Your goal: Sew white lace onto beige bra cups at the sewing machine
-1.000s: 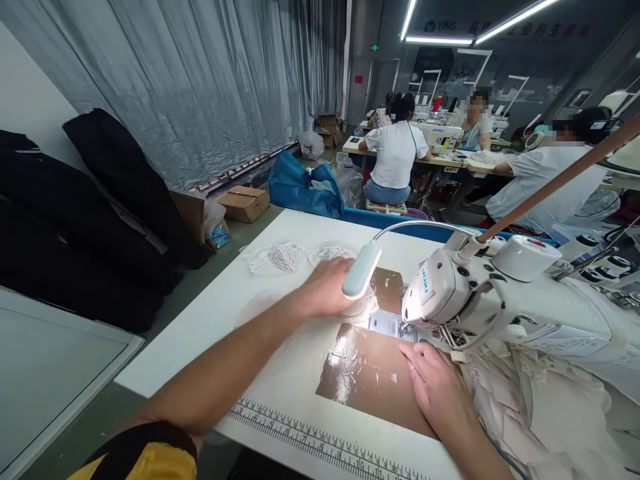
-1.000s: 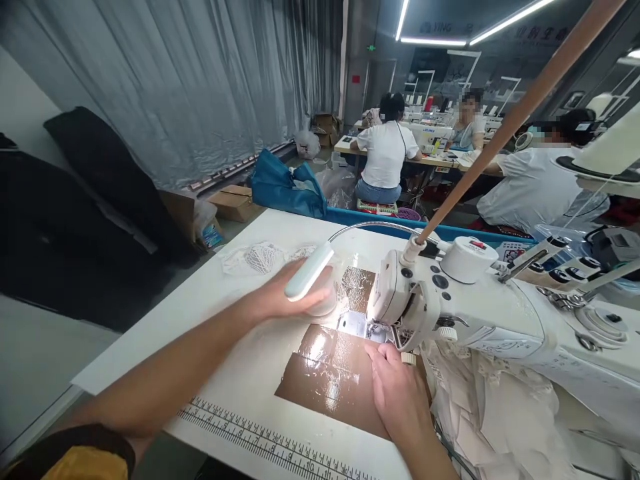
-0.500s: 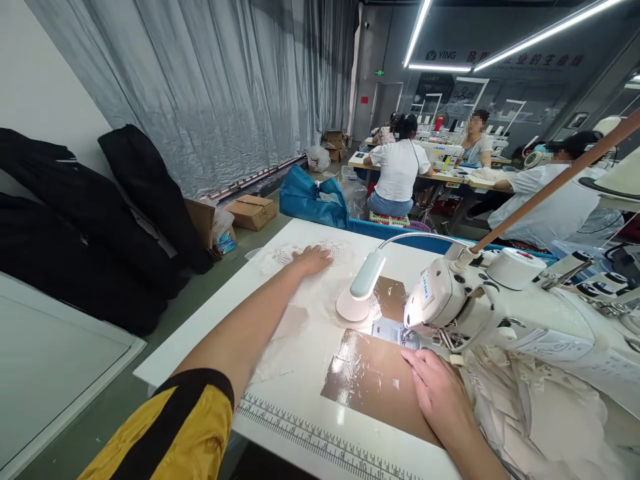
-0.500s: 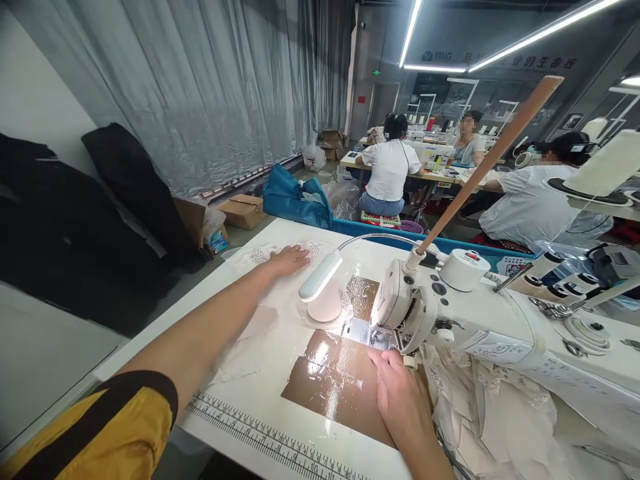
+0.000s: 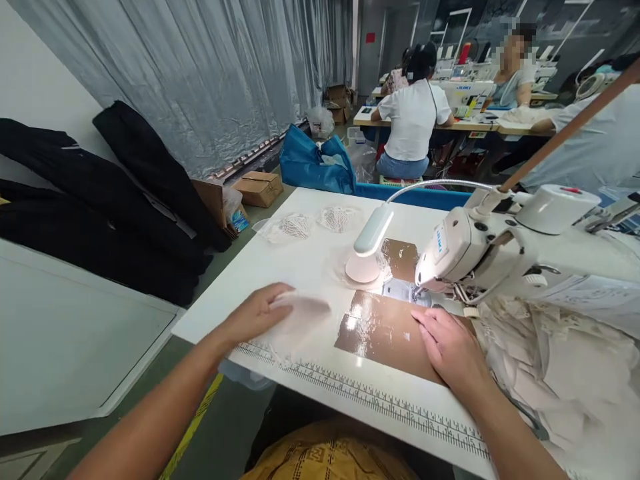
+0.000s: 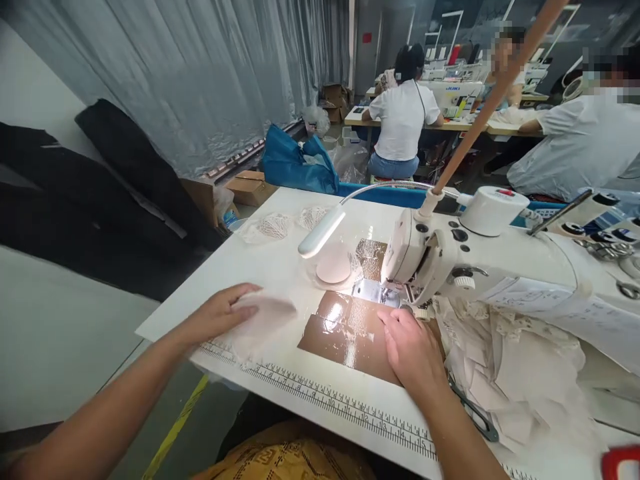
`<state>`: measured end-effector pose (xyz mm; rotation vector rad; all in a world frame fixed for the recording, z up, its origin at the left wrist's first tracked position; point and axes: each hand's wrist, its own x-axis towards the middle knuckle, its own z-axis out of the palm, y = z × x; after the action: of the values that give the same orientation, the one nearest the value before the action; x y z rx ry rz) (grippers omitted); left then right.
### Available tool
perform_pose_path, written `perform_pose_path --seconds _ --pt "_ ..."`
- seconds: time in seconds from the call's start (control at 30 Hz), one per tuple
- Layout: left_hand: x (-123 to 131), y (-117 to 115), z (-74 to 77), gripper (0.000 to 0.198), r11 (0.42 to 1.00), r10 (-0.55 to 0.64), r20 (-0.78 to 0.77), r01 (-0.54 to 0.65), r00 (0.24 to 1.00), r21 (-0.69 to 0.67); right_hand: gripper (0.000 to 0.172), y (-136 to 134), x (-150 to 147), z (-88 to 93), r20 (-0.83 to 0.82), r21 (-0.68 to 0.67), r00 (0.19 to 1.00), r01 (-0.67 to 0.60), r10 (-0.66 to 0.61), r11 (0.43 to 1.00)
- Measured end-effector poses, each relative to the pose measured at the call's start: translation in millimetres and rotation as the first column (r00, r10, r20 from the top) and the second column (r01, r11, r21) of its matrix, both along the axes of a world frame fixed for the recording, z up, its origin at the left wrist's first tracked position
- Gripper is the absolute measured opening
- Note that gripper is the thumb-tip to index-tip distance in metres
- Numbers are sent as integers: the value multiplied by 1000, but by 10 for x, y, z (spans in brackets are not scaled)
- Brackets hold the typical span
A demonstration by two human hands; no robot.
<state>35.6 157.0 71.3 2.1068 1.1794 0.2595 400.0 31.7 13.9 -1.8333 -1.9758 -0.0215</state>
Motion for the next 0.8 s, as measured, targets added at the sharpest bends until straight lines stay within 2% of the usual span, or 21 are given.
perform_pose_path --seconds 0.03,0.1,0.17,0.27,0.37,0.43,0.5,0.57,0.7,0.73,0.8 --pt "115 -96 19 36 993 -68 90 76 994 -92 34 -5 -2 23 -37 7 999 2 -2 1000" --pt "418 -202 50 28 942 -207 238 259 949 -212 33 -19 -1 75 -133 32 991 10 -6 999" --pt "777 -210 39 32 896 -313 309 387 898 -216 31 -40 3 129 -239 73 971 27 -8 997" --pt "1307 -129 -67 44 900 -385 266 423 884 -107 27 -73 6 190 -344 107 937 -23 59 994" --pt "1686 -27 -170 43 907 -402 240 420 883 -24 25 -86 -6 197 -313 34 925 -217 216 976" --pt "1820 43 -181 37 911 -381 246 407 891 -67 21 -83 -20 175 -229 -31 934 -289 274 957" --pt "1882 118 -147 32 890 -372 238 417 897 -181 19 -78 -32 149 -149 -67 950 -288 276 955" --pt "1913 197 -91 34 820 -401 255 469 880 -329 19 -78 -41 134 -106 -79 959 -272 263 959" --pt "2008 334 -18 31 622 -461 316 556 829 -551 22 -89 -50 148 -84 -76 956 -286 279 955" --pt "2040 357 -17 27 595 -458 317 551 831 -585 22 -92 -51 154 -77 -74 956 -289 283 955" --pt "2100 384 -33 23 597 -434 312 529 845 -603 23 -95 -51 160 -61 -72 957 -289 285 955"
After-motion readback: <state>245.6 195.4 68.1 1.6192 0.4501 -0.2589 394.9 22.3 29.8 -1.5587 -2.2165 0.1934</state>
